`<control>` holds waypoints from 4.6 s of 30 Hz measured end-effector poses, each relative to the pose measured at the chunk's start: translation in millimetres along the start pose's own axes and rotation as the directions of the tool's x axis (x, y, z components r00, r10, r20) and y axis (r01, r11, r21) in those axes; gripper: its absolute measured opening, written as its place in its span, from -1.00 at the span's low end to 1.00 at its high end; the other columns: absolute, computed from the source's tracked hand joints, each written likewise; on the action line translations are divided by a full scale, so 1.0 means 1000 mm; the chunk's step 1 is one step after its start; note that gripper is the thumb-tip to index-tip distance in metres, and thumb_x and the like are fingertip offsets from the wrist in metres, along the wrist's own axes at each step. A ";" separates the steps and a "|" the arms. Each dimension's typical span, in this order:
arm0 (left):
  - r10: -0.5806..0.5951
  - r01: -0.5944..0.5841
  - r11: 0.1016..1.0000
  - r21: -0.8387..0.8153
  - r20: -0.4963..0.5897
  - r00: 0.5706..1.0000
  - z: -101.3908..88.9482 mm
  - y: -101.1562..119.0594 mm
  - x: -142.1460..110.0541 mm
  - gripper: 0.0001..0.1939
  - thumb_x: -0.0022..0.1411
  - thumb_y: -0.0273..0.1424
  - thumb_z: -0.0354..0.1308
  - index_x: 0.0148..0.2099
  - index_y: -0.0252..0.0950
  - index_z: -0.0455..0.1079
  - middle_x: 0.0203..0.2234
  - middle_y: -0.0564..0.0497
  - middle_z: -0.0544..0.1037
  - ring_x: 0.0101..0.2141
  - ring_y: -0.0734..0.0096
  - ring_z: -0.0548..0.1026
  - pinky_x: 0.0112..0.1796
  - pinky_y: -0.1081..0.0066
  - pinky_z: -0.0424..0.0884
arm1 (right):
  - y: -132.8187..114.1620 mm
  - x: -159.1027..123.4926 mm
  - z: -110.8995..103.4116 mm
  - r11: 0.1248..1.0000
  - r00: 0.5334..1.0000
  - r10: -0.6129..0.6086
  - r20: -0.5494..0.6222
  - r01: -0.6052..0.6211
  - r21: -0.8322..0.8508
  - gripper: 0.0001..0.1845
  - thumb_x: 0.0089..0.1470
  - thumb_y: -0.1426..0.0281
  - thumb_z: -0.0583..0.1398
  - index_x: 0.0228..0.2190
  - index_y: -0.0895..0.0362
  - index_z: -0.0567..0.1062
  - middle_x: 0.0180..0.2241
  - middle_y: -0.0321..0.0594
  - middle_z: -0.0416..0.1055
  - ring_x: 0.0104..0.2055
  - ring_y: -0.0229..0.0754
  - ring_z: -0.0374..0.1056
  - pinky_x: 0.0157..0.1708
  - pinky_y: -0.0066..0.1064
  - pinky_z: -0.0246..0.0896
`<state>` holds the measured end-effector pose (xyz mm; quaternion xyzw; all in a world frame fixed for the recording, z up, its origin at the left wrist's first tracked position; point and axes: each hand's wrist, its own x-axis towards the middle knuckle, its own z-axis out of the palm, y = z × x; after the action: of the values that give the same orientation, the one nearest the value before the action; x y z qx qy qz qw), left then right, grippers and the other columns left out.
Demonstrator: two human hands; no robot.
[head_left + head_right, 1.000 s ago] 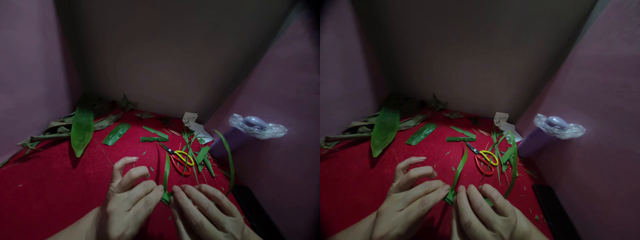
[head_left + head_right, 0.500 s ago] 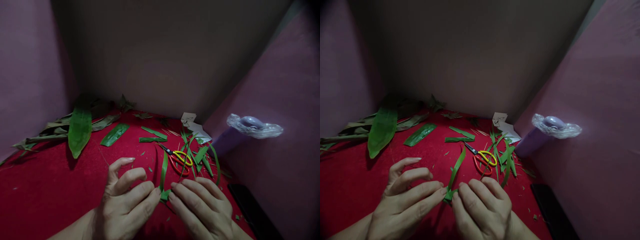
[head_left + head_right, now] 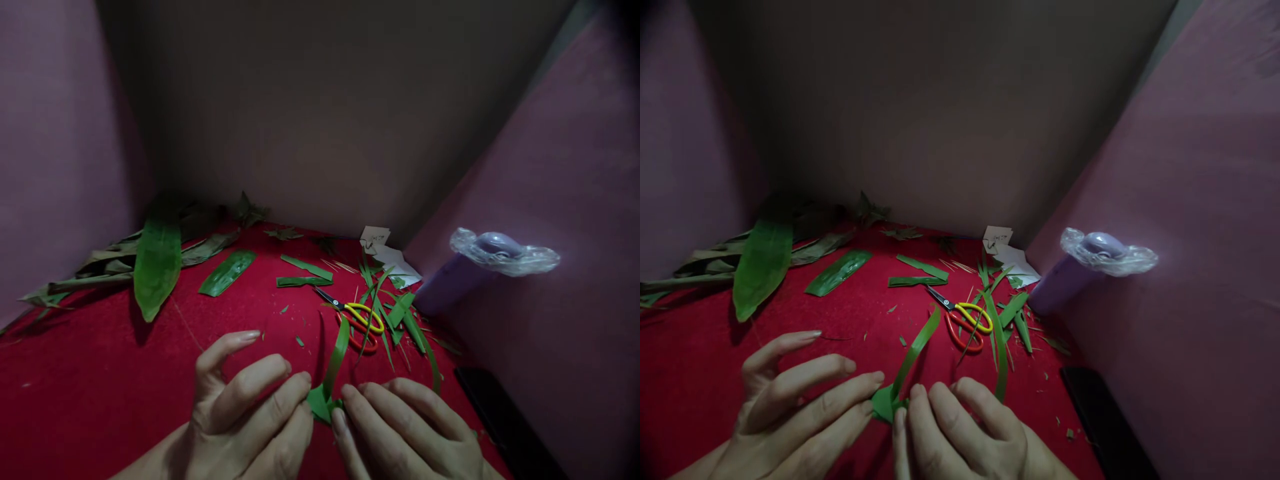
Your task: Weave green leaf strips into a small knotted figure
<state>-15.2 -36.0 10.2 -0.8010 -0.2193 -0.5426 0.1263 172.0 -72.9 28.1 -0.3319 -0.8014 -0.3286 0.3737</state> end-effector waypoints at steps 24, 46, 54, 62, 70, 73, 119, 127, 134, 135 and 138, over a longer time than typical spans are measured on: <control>0.021 -0.021 1.000 0.007 0.057 0.998 -0.003 0.001 -0.001 -0.68 0.27 -0.52 -0.11 -0.29 -0.27 0.49 -0.44 0.12 0.60 -0.25 0.44 0.44 0.12 0.15 0.05 | 0.014 0.022 -0.009 0.956 0.983 0.036 0.178 -0.086 0.280 -0.73 0.17 0.49 0.04 -0.42 0.22 0.52 -0.46 -0.20 0.52 -0.43 -0.29 0.40 -0.38 -0.40 0.21; 0.093 -0.085 0.995 -0.054 0.172 0.981 -0.007 -0.001 0.003 -0.67 0.27 -0.57 -0.14 -0.25 -0.30 0.47 -0.42 0.12 0.57 -0.25 0.52 0.40 0.17 0.27 -0.05 | 0.021 0.012 -0.009 0.932 0.911 -0.362 0.195 0.359 0.052 -0.80 0.09 0.47 0.08 -0.40 0.09 0.52 -0.34 -0.28 0.53 -0.25 -0.20 0.38 -0.23 -0.28 0.19; 0.040 -0.031 0.997 -0.067 0.146 0.988 -0.005 -0.001 -0.005 -0.72 0.24 -0.57 -0.08 -0.23 -0.30 0.46 -0.39 0.13 0.57 -0.22 0.47 0.38 0.14 0.15 -0.02 | 0.016 0.021 -0.006 0.975 0.956 -0.180 0.234 0.140 0.175 -0.77 0.08 0.54 0.07 -0.40 0.21 0.54 -0.44 -0.18 0.53 -0.40 -0.19 0.40 -0.37 -0.31 0.23; -0.045 0.051 0.998 -0.046 0.121 0.992 -0.004 0.001 -0.001 -0.73 0.27 -0.51 -0.06 -0.26 -0.28 0.48 -0.45 0.12 0.58 -0.26 0.46 0.39 0.11 0.15 0.04 | 0.016 0.010 0.001 0.975 0.981 -0.149 0.127 0.124 0.187 -0.70 0.12 0.51 0.01 -0.37 0.14 0.55 -0.35 -0.15 0.54 -0.37 -0.17 0.40 -0.37 -0.29 0.22; -0.042 0.051 0.995 -0.085 0.108 0.993 -0.001 -0.002 -0.002 -0.74 0.26 -0.51 -0.05 -0.27 -0.29 0.49 -0.50 0.11 0.58 -0.28 0.43 0.38 0.08 0.15 0.04 | 0.017 0.017 -0.007 0.963 0.933 -0.257 0.252 0.227 0.143 -0.79 0.07 0.46 0.08 -0.32 0.11 0.52 -0.27 -0.18 0.54 -0.27 -0.13 0.42 -0.32 -0.28 0.28; -0.064 0.072 0.994 -0.083 0.105 0.992 -0.002 -0.002 0.000 -0.77 0.24 -0.52 -0.01 -0.26 -0.27 0.49 -0.50 0.11 0.58 -0.30 0.40 0.38 0.05 0.11 0.08 | 0.020 0.024 -0.009 0.968 0.941 -0.168 0.294 0.101 0.231 -0.81 0.04 0.49 0.11 -0.32 0.13 0.51 -0.32 -0.18 0.54 -0.33 -0.15 0.43 -0.34 -0.31 0.30; -0.200 0.197 0.964 -0.177 -0.001 0.980 0.004 -0.002 0.014 -0.77 0.14 -0.56 0.09 -0.44 -0.17 0.47 -0.62 0.15 0.53 -0.40 0.37 0.32 -0.12 0.10 0.17 | 0.016 0.022 -0.003 0.440 0.754 0.456 0.472 -0.652 0.617 -0.87 0.06 0.54 0.13 -0.39 0.09 0.45 -0.42 -0.26 0.41 -0.35 -0.23 0.32 -0.31 -0.34 0.26; -0.200 0.199 0.960 -0.198 0.016 0.980 0.004 -0.001 0.013 -0.77 0.16 -0.56 0.06 -0.41 -0.18 0.48 -0.63 0.13 0.53 -0.40 0.37 0.33 -0.11 0.10 0.17 | 0.008 0.028 0.001 0.423 0.756 0.503 0.419 -0.638 0.644 -0.84 0.05 0.56 0.13 -0.35 0.12 0.48 -0.43 -0.24 0.44 -0.40 -0.23 0.37 -0.40 -0.38 0.33; -0.239 0.238 0.948 -0.213 0.020 0.971 0.007 0.000 0.009 -0.75 0.18 -0.56 0.02 -0.40 -0.17 0.46 -0.63 0.12 0.51 -0.37 0.36 0.34 -0.08 0.09 0.13 | 0.003 0.025 -0.005 0.436 0.797 0.470 0.380 -0.584 0.685 -0.70 0.04 0.61 0.10 -0.20 0.10 0.44 -0.30 -0.19 0.47 -0.27 -0.19 0.41 -0.29 -0.35 0.38; -0.234 0.234 0.949 -0.210 0.026 0.972 0.006 -0.001 0.009 -0.75 0.18 -0.56 0.02 -0.40 -0.17 0.46 -0.63 0.12 0.51 -0.37 0.36 0.34 -0.08 0.09 0.13 | 0.002 0.024 -0.007 0.438 0.802 0.454 0.388 -0.580 0.687 -0.68 0.04 0.62 0.09 -0.18 0.10 0.42 -0.29 -0.18 0.46 -0.26 -0.19 0.41 -0.28 -0.36 0.38; -0.194 0.201 0.959 -0.197 0.055 0.979 0.004 -0.001 0.012 -0.73 0.19 -0.57 0.00 -0.46 -0.20 0.43 -0.65 0.12 0.49 -0.39 0.37 0.34 -0.11 0.11 0.13 | 0.002 0.025 -0.010 0.474 0.830 0.402 0.386 -0.550 0.688 -0.66 0.04 0.61 0.10 -0.13 0.11 0.39 -0.25 -0.17 0.46 -0.22 -0.19 0.41 -0.24 -0.38 0.38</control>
<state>-8.8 -30.4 20.1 -0.7932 -0.2441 -0.5577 -0.0144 165.0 -72.2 54.5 -0.3739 -0.7655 0.1971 0.4851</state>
